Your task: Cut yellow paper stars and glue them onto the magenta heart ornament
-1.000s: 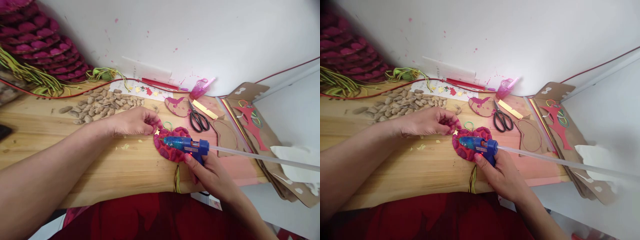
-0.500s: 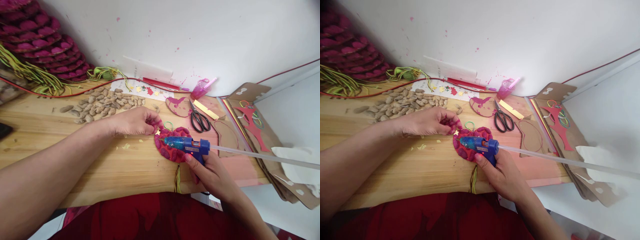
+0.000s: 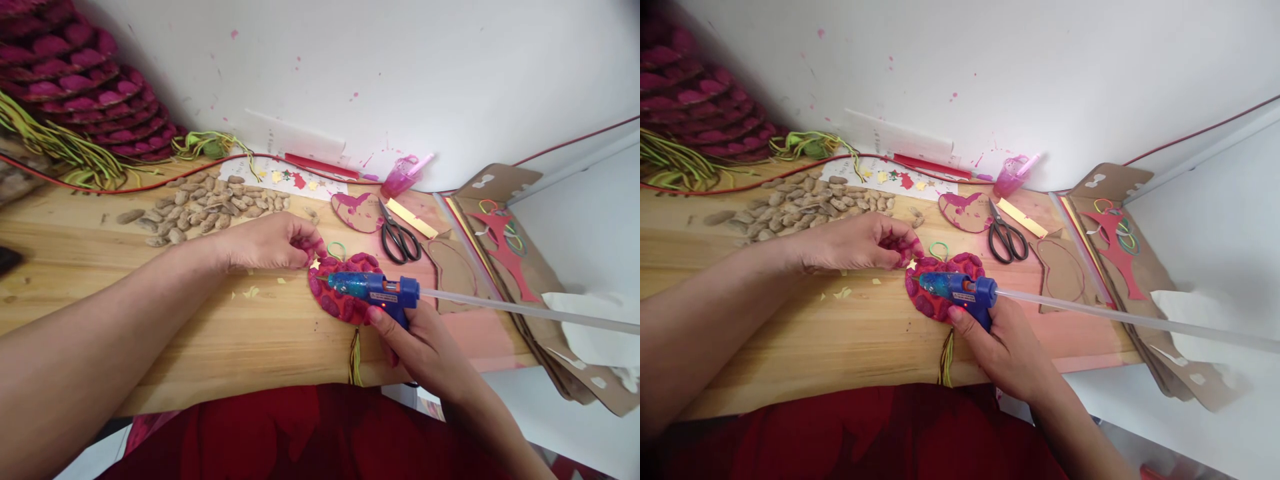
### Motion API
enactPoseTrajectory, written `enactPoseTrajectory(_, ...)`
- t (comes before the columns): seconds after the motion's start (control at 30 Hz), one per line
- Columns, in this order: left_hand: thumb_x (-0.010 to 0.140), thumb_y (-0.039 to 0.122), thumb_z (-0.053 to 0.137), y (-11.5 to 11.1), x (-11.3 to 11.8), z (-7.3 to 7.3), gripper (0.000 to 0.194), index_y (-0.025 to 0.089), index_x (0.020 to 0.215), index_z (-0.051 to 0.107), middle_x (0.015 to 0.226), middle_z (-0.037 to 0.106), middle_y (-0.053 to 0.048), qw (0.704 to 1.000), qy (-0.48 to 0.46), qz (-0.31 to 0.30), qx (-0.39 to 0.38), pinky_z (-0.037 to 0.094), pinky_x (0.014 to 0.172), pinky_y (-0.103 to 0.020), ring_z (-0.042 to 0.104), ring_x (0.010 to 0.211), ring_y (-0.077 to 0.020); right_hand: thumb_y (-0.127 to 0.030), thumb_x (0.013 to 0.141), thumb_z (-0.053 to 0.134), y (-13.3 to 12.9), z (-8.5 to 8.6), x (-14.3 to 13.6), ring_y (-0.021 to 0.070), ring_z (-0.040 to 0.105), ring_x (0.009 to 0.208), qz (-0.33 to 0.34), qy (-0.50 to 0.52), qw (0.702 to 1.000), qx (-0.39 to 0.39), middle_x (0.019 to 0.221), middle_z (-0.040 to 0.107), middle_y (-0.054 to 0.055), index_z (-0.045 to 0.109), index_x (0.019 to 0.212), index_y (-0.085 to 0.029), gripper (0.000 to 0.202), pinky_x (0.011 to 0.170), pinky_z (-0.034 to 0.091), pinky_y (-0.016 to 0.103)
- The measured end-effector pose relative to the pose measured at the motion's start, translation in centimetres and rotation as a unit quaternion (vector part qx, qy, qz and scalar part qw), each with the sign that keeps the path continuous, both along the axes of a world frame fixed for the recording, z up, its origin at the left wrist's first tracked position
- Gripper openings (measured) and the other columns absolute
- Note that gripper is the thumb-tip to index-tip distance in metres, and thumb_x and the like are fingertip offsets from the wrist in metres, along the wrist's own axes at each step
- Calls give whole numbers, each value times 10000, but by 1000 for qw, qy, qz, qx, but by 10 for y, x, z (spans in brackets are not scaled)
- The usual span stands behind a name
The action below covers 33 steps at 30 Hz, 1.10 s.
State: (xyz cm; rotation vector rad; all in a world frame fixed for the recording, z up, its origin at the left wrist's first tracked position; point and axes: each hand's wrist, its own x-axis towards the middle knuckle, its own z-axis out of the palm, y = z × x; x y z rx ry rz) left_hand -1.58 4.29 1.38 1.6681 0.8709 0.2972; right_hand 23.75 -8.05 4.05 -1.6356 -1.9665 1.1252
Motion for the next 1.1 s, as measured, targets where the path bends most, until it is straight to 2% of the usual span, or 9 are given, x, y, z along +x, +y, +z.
enactPoseTrajectory(0.2, 706, 203, 607, 0, 0, 2, 252, 185, 942, 694, 746, 618, 34, 1000, 1, -3, 1, 389, 633, -192, 534, 672, -98, -469, 956, 507, 1, 2, -1, 170, 533, 478, -2, -8, 1000, -5, 468, 544, -19, 706, 914, -218, 323, 521, 434, 279)
enactPoseTrajectory(0.37, 711, 216, 610, -1, 0, 3, 250, 193, 942, 703, 751, 633, 28, 1000, 6, 0, 3, 395, 643, -198, 547, 678, -107, -429, 937, 557, 2, 1, -2, 194, 568, 531, 0, 30, 999, 26, 491, 555, -16, 736, 975, -249, 257, 564, 465, 302)
enactPoseTrajectory(0.53, 713, 228, 609, -1, 0, 2, 242, 204, 931, 712, 776, 672, 27, 1000, 14, 2, 19, 407, 694, -210, 573, 713, -119, -391, 956, 529, 4, 4, -4, 245, 643, 794, 24, 9, 998, 54, 749, 685, 30, 709, 1142, -257, 291, 762, 506, 361)
enactPoseTrajectory(0.6, 710, 225, 605, -2, 0, 1, 253, 203, 938, 714, 782, 678, 27, 1000, 14, -2, 22, 406, 696, -214, 577, 715, -122, -378, 960, 527, 4, 5, -4, 225, 627, 733, 28, 10, 998, 46, 724, 675, 21, 699, 1175, -261, 299, 747, 503, 353)
enactPoseTrajectory(0.7, 705, 227, 596, -2, 1, 1, 268, 201, 943, 718, 805, 693, 23, 999, 25, -5, 28, 405, 687, -221, 588, 729, -133, -372, 951, 547, 3, 5, -3, 193, 562, 567, 17, 28, 999, 29, 553, 586, -12, 721, 1124, -267, 268, 639, 484, 322)
enactPoseTrajectory(0.83, 697, 230, 589, -3, 3, 1, 260, 192, 909, 734, 799, 699, 21, 998, 45, -2, 47, 397, 675, -215, 580, 724, -133, -372, 932, 580, 2, 4, -4, 207, 597, 633, 8, 36, 998, 42, 616, 632, 8, 743, 1023, -268, 214, 631, 475, 313)
enactPoseTrajectory(1.0, 698, 241, 589, -3, 3, 2, 269, 193, 910, 748, 786, 705, 24, 995, 62, -4, 71, 388, 671, -212, 575, 721, -132, -383, 915, 606, 2, 3, -4, 194, 544, 512, -3, 65, 998, 21, 469, 534, -19, 750, 943, -265, 189, 538, 439, 297)
enactPoseTrajectory(1.1, 700, 238, 592, -3, 3, 3, 274, 197, 921, 749, 786, 709, 23, 994, 73, -5, 79, 388, 669, -214, 582, 725, -136, -380, 921, 597, 2, 4, -4, 199, 569, 543, 6, 50, 998, 28, 491, 559, -12, 746, 893, -263, 191, 568, 455, 304)
